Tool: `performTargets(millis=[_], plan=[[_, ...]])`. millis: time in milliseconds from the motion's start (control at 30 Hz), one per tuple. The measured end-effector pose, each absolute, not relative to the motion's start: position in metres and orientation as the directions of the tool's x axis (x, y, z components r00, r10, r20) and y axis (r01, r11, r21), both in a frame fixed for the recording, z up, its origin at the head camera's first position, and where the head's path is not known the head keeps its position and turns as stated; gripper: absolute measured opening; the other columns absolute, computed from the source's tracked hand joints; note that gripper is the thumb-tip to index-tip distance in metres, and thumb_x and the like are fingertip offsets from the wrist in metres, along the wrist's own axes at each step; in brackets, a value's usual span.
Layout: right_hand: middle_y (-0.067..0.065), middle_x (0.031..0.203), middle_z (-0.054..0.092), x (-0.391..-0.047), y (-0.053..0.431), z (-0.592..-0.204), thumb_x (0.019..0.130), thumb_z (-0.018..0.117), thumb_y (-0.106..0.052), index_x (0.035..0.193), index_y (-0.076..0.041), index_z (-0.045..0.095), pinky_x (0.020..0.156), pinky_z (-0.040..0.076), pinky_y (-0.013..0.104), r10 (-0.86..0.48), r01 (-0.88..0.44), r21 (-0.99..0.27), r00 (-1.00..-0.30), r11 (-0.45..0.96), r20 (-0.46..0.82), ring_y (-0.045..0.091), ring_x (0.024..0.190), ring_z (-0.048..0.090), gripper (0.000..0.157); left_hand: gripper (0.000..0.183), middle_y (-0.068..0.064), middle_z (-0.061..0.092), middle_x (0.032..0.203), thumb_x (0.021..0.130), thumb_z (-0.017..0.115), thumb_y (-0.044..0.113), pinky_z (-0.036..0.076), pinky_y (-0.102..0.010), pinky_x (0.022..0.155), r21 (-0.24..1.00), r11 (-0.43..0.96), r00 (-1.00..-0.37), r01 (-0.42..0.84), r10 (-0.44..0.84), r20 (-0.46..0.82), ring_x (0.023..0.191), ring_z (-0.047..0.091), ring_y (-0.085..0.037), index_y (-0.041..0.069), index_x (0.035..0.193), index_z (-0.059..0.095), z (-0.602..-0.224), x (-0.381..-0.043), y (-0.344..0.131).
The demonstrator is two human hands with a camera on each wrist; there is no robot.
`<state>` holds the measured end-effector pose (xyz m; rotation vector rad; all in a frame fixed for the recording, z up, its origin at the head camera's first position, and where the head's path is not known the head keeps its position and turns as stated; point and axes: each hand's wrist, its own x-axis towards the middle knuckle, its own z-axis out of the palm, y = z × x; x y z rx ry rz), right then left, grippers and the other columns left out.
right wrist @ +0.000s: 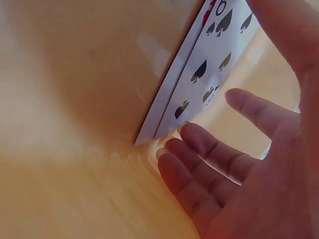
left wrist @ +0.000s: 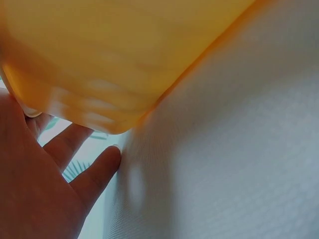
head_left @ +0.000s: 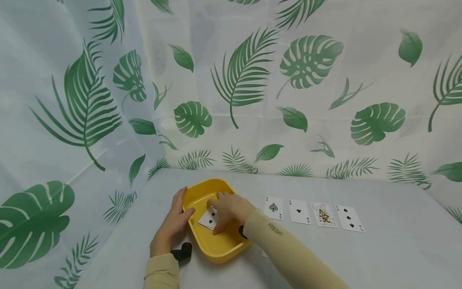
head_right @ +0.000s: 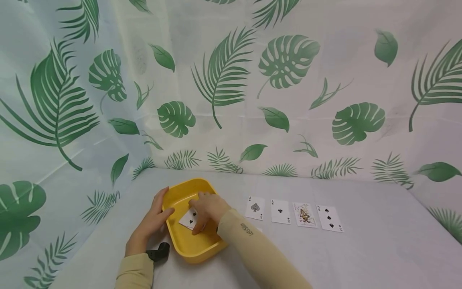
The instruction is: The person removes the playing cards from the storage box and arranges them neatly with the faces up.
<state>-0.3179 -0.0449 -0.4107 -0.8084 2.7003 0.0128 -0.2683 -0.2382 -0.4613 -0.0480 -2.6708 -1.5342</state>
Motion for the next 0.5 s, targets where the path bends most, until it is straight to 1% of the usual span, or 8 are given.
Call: performTargets(millis=[133, 300, 500], plan=[[0.004, 0.139, 0.05, -0.3189, -0.0443, -0.4094, 0.069, 0.085, -0.059, 0.143, -0.037, 0.053, 0.1, 0.048, 0.051, -0.53, -0.531, -0.093, -0.787, 0.842, -0.316, 0.025, 0.124, 0.046, 0.084, 0.078, -0.014, 0.009, 0.166, 0.094, 0.055, 0.014, 0.019, -0.053, 0.118, 0.866, 0.496, -0.997, 0.062, 0.0, 0.072, 0.148, 0.023, -0.035, 0.011, 0.161, 0.016, -0.4611, -0.2689, -0.2383], [0.007, 0.151, 0.044, -0.3175, -0.0441, -0.4056, 0.072, 0.085, -0.056, 0.145, -0.033, 0.052, 0.105, 0.043, 0.053, -0.524, -0.518, -0.116, -0.785, 0.848, -0.33, 0.026, 0.134, 0.042, 0.083, 0.078, -0.015, 0.009, 0.166, 0.093, 0.055, 0.013, 0.019, -0.054, 0.118, 0.868, 0.491, -0.997, 0.075, 0.006, 0.083, 0.148, 0.023, -0.036, 0.01, 0.161, 0.016, -0.4615, -0.2688, -0.2384], [0.009, 0.155, 0.04, -0.317, -0.0445, -0.4043, 0.075, 0.082, -0.055, 0.15, -0.03, 0.046, 0.106, 0.042, 0.053, -0.524, -0.516, -0.117, -0.786, 0.848, -0.328, 0.028, 0.137, 0.042, 0.087, 0.078, -0.015, 0.009, 0.166, 0.093, 0.055, 0.013, 0.019, -0.054, 0.118, 0.866, 0.496, -0.997, 0.067, -0.001, 0.077, 0.148, 0.023, -0.036, 0.01, 0.161, 0.016, -0.4619, -0.2689, -0.2382]])
